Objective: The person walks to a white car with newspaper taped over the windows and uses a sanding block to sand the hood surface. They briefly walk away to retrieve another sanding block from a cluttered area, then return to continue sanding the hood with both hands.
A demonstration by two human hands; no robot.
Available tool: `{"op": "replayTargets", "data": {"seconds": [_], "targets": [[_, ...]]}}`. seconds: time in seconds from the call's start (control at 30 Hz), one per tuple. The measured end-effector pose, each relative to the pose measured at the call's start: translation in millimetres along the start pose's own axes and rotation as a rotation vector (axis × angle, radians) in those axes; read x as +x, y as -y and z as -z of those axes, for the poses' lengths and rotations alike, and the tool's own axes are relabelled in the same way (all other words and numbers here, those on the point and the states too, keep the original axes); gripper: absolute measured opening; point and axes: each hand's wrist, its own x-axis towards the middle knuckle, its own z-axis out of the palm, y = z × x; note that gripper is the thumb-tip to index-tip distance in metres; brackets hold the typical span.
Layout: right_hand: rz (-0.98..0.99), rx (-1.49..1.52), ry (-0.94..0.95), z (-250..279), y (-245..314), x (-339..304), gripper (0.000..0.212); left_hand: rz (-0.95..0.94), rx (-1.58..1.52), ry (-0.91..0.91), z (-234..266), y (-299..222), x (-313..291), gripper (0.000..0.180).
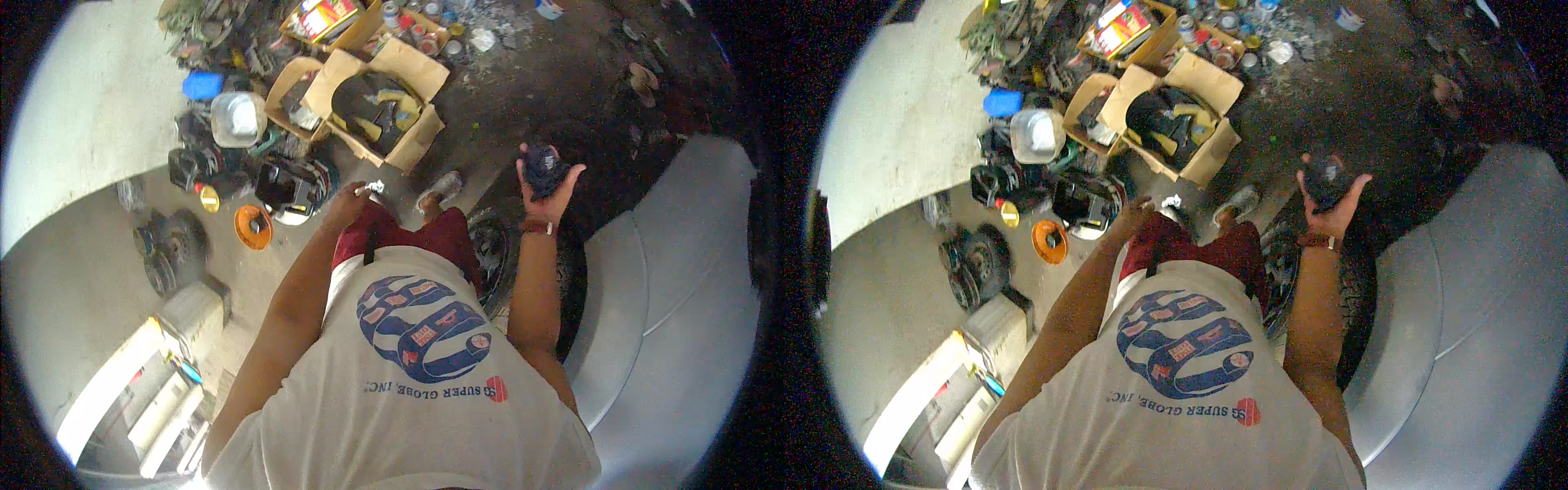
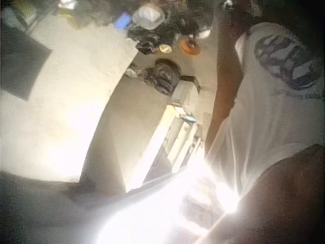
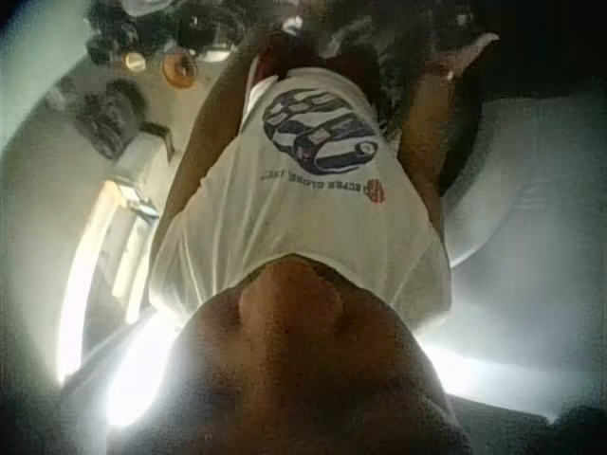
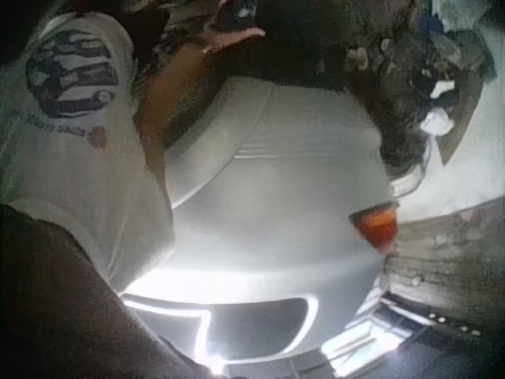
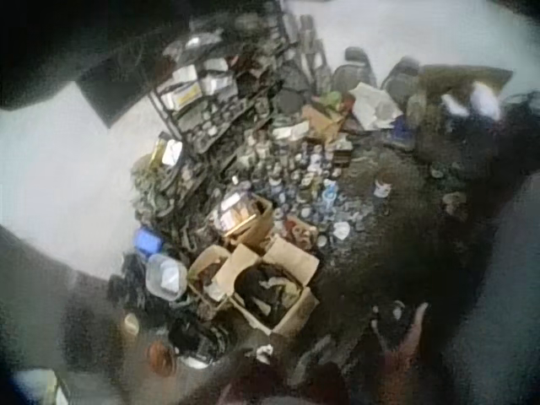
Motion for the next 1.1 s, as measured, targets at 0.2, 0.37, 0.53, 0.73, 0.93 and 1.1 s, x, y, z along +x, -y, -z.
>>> {"op": "replayTargets", "data": {"seconds": [0.2,0.37,0.53,0.73,0.93,1.1], "targets": [[-0.181,-0.119,0.107,-8.8,-32.2,57.5,0.065,0.103,-0.200,0.005,0.8,-19.9,15.1,0.051],[-0.166,-0.465,-0.001,-34.5,-115.3,36.1,0.049,-0.134,-0.214,0.105,-10.4,41.1,31.6,0.045],[-0.340,-0.591,-0.180,-26.4,-191.2,42.1,0.037,0.124,-0.286,0.335,12.6,84.7,65.8,0.055],[-0.436,-1.115,-0.085,5.5,-298.8,98.2,0.029,0.233,-0.472,0.222,10.4,136.0,97.0,0.068],[-0.434,-1.701,0.356,7.7,-382.0,180.5,0.023,0.260,-0.573,0.262,-66.0,179.7,159.8,0.056],[-0.289,-1.920,0.508,55.6,-424.0,249.0,0.032,0.321,-0.618,0.171,-97.5,136.4,194.1,0.051]]}}
